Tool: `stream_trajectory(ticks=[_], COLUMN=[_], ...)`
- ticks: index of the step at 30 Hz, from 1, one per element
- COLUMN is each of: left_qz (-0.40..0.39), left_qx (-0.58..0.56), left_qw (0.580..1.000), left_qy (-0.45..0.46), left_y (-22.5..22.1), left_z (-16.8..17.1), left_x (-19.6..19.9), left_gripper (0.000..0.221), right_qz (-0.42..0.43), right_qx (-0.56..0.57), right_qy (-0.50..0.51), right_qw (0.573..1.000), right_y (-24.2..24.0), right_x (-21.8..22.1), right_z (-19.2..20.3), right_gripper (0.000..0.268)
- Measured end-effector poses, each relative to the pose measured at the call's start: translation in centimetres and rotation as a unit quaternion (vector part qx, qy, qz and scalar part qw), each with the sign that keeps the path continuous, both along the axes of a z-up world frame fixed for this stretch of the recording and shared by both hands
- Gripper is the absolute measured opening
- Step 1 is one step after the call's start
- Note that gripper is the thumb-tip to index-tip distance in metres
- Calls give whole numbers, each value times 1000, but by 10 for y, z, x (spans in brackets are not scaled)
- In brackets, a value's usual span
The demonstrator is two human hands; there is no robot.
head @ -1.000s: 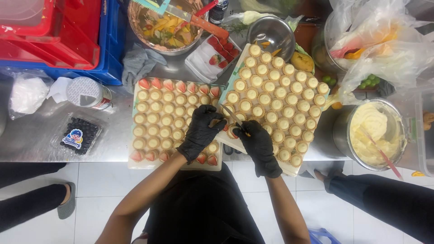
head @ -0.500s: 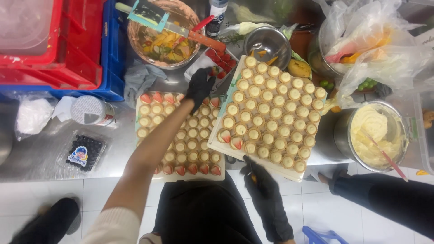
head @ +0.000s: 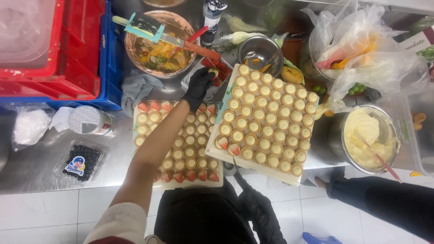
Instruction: Cutting and placing strawberry halves onto small round pastry bases.
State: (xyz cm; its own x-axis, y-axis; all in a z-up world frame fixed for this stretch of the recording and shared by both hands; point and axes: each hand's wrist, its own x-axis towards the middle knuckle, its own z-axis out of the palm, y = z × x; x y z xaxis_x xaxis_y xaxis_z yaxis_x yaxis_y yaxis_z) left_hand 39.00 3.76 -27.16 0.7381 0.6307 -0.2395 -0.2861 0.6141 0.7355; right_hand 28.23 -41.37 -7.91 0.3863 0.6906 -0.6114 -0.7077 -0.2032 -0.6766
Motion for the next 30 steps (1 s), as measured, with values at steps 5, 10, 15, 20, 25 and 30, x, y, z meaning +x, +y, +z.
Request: stream_trajectory(ticks=[5,10,15,20,25,30], left_qz=[-113,-141,-93,-57,-37,-18], left_qx=[-57,-26,101,139,92,114], left_qw=[989,990,989,983,989,992], left_qy=[-80,-2,52,108,112,43], left_y=[-86,-150,-172,-189,-200,-209], left_z=[147,239,266,268,252,250], left_x=[-109,-198,-237,-256,-261,-263], left_gripper=[40,46,46,54,48,38], right_qz=[67,129,248,274,263,263], right_qx=[16,47,-19,-7,44,82], right_qy=[-236,-303,-449,-505,-536,-507], right_qw=[969,943,858,818,801,817], right_y=[67,103,107,106,106,108], right_x=[15,22,13,8,6,3], right_z=[65,73,69,80,78,81], right_gripper=[67,77,80,73,67,67])
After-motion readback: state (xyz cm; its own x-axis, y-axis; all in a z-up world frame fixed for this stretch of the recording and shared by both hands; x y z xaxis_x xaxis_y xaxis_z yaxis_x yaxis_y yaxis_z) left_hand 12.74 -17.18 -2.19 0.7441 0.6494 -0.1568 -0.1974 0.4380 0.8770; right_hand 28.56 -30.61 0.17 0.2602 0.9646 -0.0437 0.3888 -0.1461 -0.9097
